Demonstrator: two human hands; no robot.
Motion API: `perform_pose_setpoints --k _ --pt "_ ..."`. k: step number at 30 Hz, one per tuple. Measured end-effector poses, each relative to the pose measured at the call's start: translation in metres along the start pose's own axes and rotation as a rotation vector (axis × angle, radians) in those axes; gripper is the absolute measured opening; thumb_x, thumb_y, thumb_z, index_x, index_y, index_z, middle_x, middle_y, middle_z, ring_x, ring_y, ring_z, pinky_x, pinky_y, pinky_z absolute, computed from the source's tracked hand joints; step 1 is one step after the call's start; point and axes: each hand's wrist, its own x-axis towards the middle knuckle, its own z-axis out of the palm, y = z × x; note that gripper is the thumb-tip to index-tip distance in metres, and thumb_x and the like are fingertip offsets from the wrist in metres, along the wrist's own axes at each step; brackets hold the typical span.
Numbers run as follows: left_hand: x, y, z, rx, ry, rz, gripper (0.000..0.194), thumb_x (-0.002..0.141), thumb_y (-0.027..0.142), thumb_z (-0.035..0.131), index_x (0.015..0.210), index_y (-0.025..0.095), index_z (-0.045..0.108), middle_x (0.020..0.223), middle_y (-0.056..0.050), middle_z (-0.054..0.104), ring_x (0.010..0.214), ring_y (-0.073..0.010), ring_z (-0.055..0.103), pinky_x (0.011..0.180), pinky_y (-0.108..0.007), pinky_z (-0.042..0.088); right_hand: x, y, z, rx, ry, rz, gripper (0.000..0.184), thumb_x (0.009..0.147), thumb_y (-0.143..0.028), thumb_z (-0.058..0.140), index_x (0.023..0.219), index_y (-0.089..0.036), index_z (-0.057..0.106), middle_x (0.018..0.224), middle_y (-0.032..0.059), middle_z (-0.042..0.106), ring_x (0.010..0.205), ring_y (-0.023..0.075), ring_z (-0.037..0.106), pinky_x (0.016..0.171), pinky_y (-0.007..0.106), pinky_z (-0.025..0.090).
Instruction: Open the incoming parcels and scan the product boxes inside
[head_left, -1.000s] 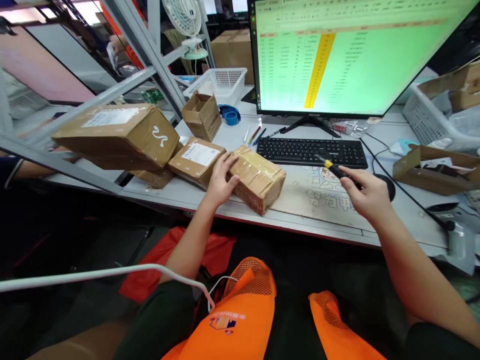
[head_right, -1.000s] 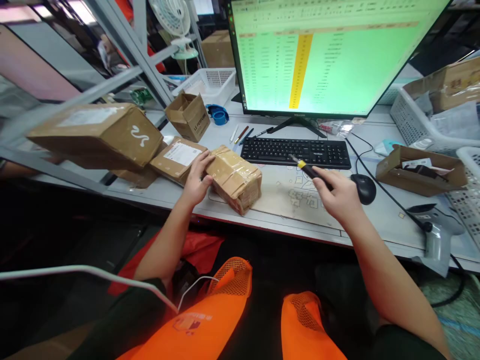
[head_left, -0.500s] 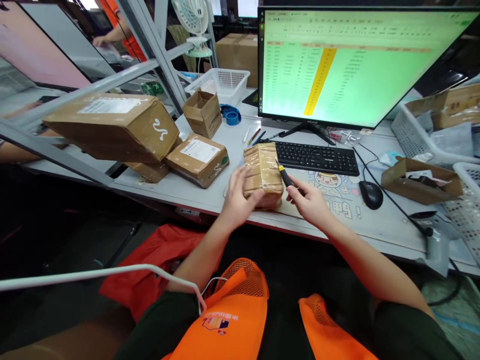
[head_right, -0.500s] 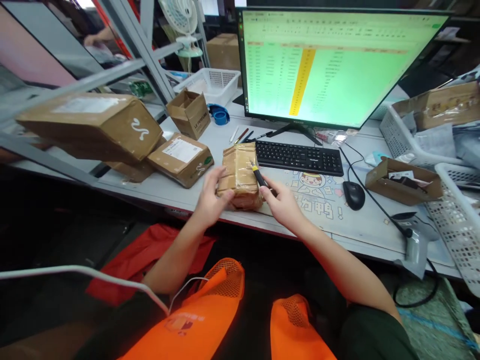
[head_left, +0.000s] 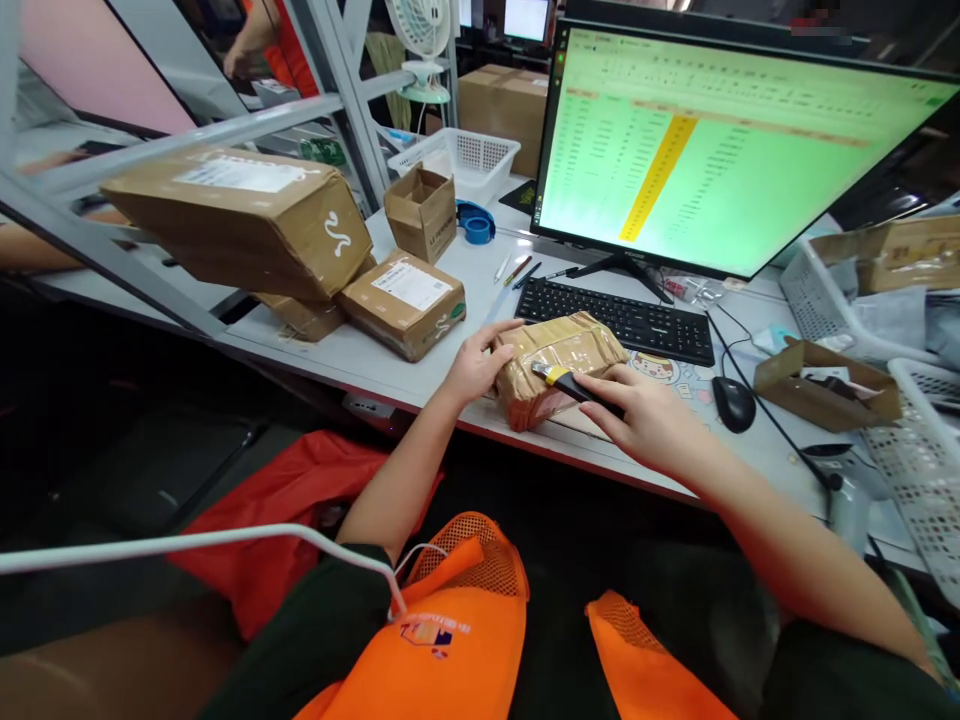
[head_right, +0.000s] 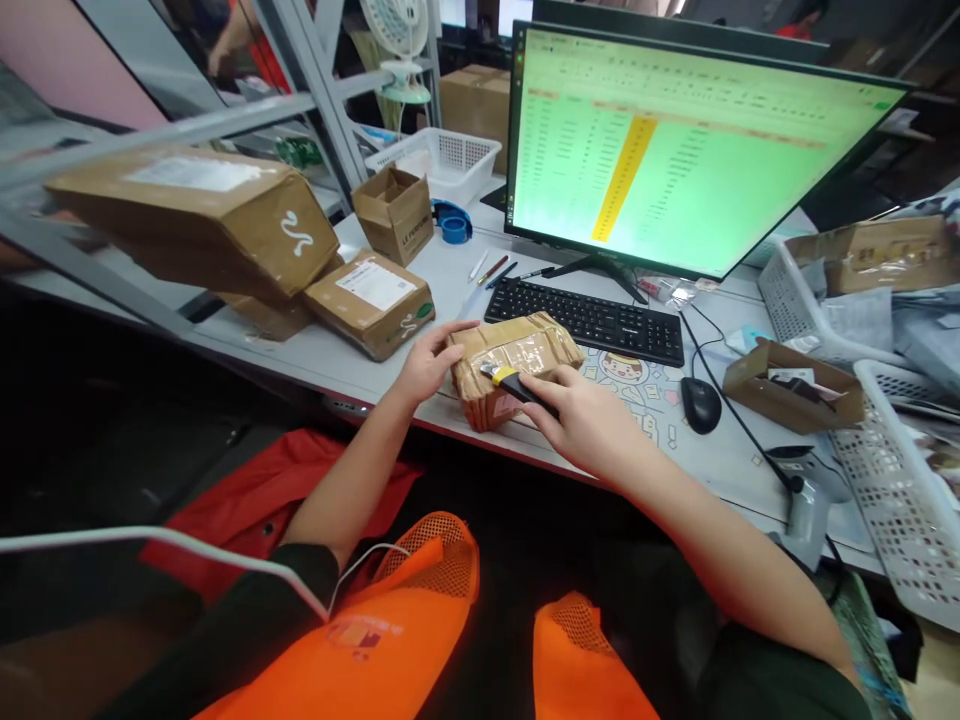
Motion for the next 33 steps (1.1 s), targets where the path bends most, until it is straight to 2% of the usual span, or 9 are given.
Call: perform_pose_setpoints --k 4,10,13,18,21,23,26,31,33 --pt "-0.024 0.022 0.020 0.289 0.136 0.008 0.081 0.083 0.053 0.078 0.153 0.022 0.050 0.149 -0.015 0.049 0.145 -0.0331 0.050 0.125 -0.049 0.042 0.015 -0.003 -0.012 -0.182 -0.033 -0.033 0.039 0.108 -0.043 0.055 0.139 -0.025 0.073 0.116 0.0120 0.071 0.089 0.0276 0.072 0.069 0.038 0.057" --pt "-0.030 0.023 0.031 0.283 0.105 0.036 0.085 0.081 0.037 0.079 0.155 0.029 0.039 0.146 -0.012 0.042 0.146 -0.0338 0.044 0.126 -0.052 0.039 0.022 0.005 -0.023 -0.286 -0.029 -0.069 0.039 0.106 -0.044 0.058 0.139 -0.029 0.073 0.117 0.0108 0.070 0.088 0.0248 0.070 0.064 0.034 0.050" --pt "-0.027 0.022 0.030 0.260 0.093 0.050 0.082 0.079 0.038 0.080 0.151 0.029 0.040 0.142 -0.011 0.043 0.141 -0.0327 0.048 0.124 -0.050 0.043 0.016 0.040 -0.031 -0.272 -0.017 0.014 0.040 0.105 -0.047 0.057 0.138 -0.033 0.075 0.112 0.0088 0.070 0.079 0.0222 0.067 0.062 0.034 0.049" --pt "-0.028 0.020 0.019 0.281 0.046 0.018 0.078 0.079 0.041 0.080 0.147 0.027 0.043 0.139 -0.011 0.046 0.137 -0.0323 0.053 0.122 -0.049 0.045 -0.012 0.139 -0.038 -0.214 0.019 0.225 0.046 0.103 -0.053 0.054 0.136 -0.029 0.077 0.102 0.0104 0.071 0.080 0.0239 0.067 0.071 0.037 0.054" --pt "-0.025 0.025 0.005 0.330 -0.020 -0.012 0.081 0.078 0.047 0.080 0.149 0.024 0.047 0.142 -0.013 0.047 0.138 -0.0335 0.054 0.121 -0.049 0.046 -0.046 0.185 -0.017 -0.318 0.110 0.518 0.050 0.098 -0.052 0.058 0.128 -0.019 0.081 0.093 0.0141 0.072 0.072 0.0265 0.065 0.069 0.040 0.053" --pt "-0.012 0.033 -0.004 0.430 -0.087 -0.021 0.074 0.079 0.052 0.079 0.144 0.023 0.057 0.139 -0.013 0.053 0.136 -0.0351 0.055 0.120 -0.050 0.047 -0.068 0.196 0.009 -0.262 0.050 0.587 0.047 0.097 -0.050 0.059 0.121 -0.017 0.083 0.086 0.0137 0.073 0.072 0.0277 0.065 0.069 0.040 0.054" --pt "0.029 0.047 -0.007 0.639 -0.232 -0.031 0.062 0.083 0.063 0.072 0.128 0.020 0.073 0.124 -0.014 0.067 0.120 -0.0392 0.064 0.108 -0.054 0.053 -0.085 0.179 0.048 -0.214 0.031 0.539 0.043 0.097 -0.049 0.059 0.114 -0.018 0.084 0.088 0.0135 0.075 0.079 0.0285 0.068 0.073 0.040 0.056" --pt "0.088 0.061 0.017 0.827 -0.523 0.071 0.066 0.087 0.063 0.067 0.133 0.016 0.071 0.110 -0.018 0.076 0.099 -0.0403 0.071 0.084 -0.047 0.056 -0.049 0.099 0.058 -0.210 0.609 0.371 0.044 0.104 -0.046 0.050 0.121 -0.016 0.078 0.120 0.0198 0.070 0.113 0.0348 0.066 0.100 0.056 0.055" --pt "0.088 0.065 0.028 0.885 -0.574 0.122 0.055 0.095 0.051 0.059 0.136 0.016 0.068 0.101 -0.016 0.077 0.092 -0.0379 0.072 0.085 -0.045 0.055 -0.023 0.064 0.056 -0.101 0.654 0.191 0.043 0.106 -0.044 0.051 0.130 -0.017 0.073 0.130 0.0199 0.067 0.125 0.0333 0.063 0.110 0.055 0.051"
